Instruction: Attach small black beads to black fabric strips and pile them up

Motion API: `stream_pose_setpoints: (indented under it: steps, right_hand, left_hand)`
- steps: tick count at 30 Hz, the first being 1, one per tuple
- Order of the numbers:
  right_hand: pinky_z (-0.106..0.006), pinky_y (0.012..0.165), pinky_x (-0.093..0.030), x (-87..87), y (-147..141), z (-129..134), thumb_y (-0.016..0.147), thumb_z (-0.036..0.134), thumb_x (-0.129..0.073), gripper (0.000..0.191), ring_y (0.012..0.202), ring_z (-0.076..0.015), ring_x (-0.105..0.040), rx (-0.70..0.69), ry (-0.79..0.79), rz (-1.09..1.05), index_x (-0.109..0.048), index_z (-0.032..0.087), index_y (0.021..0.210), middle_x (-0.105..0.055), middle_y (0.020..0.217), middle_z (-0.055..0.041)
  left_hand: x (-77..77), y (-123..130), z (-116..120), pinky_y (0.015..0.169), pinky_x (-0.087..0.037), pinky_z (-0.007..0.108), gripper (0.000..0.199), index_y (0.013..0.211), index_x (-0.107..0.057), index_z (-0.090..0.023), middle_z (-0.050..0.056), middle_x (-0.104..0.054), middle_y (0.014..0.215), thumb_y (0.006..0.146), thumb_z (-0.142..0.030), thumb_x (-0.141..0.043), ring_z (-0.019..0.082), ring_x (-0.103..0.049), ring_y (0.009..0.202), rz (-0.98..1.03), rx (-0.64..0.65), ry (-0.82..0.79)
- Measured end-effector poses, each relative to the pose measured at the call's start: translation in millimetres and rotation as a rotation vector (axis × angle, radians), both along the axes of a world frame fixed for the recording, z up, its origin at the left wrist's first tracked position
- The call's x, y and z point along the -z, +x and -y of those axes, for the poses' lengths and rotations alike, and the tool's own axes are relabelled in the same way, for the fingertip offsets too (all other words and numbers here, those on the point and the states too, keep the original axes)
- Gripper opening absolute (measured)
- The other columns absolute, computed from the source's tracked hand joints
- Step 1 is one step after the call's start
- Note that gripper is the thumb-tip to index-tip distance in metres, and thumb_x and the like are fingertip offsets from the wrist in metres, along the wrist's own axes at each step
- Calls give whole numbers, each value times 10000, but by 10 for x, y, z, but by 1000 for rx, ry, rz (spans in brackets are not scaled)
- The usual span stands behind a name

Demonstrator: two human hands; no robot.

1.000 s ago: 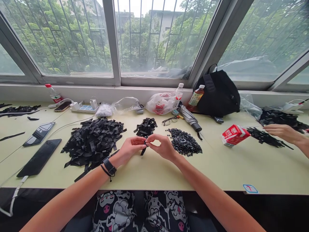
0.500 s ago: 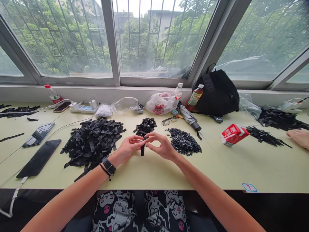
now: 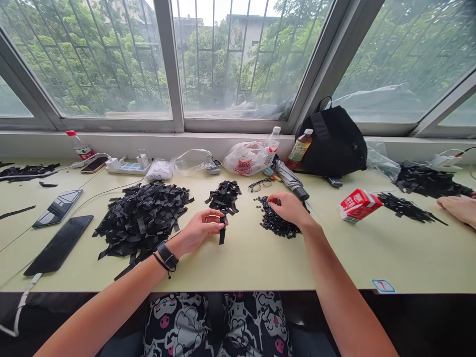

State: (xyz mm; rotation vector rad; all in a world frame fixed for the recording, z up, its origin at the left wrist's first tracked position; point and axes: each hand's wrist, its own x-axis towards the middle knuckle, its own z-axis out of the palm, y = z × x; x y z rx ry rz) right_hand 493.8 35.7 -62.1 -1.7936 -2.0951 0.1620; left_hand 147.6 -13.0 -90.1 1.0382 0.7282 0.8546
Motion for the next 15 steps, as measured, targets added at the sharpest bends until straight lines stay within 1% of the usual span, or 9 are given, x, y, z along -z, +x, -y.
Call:
stream_pose_setpoints:
  steps: [2, 4, 9, 15]
  right_hand:
    - [-280, 816, -465, 6, -14, 7, 872, 233, -591, 182, 894, -217, -682, -45, -31, 3, -769, 207, 901, -773, 974, -62]
    - [-277, 824, -465, 7, -51, 14, 873, 250, -601, 181, 914, -218, -678, -61, -51, 6, -776, 215, 901, -768, 991, -61]
    - [-283, 828, -467, 50, -89, 0, 873, 269, -619, 160, 918, -219, -670, -38, -77, 29, -773, 223, 876, -758, 996, -58]
    - [-276, 810, -460, 128, -71, -32, 893, 254, -600, 148, 900, -211, -665, -36, -48, 54, -737, 214, 854, -747, 968, -60]
  left_hand:
    - [3, -5, 0, 832, -527, 306, 423, 1078, -721, -176, 105, -762, 1023, 714, -280, -910, 177, -705, 897, 1, 3, 9]
    - [2, -7, 3, 848, -536, 320, 421, 1086, -723, -172, 113, -758, 1036, 728, -303, -903, 185, -707, 911, -7, -10, 23]
    - [-14, 3, 12, 874, -537, 330, 423, 1085, -729, -175, 108, -759, 1026, 732, -330, -902, 188, -711, 921, -23, -29, 41]
    - [-28, 13, 13, 882, -532, 329, 403, 1051, -737, -187, 75, -749, 1000, 716, -326, -910, 170, -695, 889, -27, -38, 79]
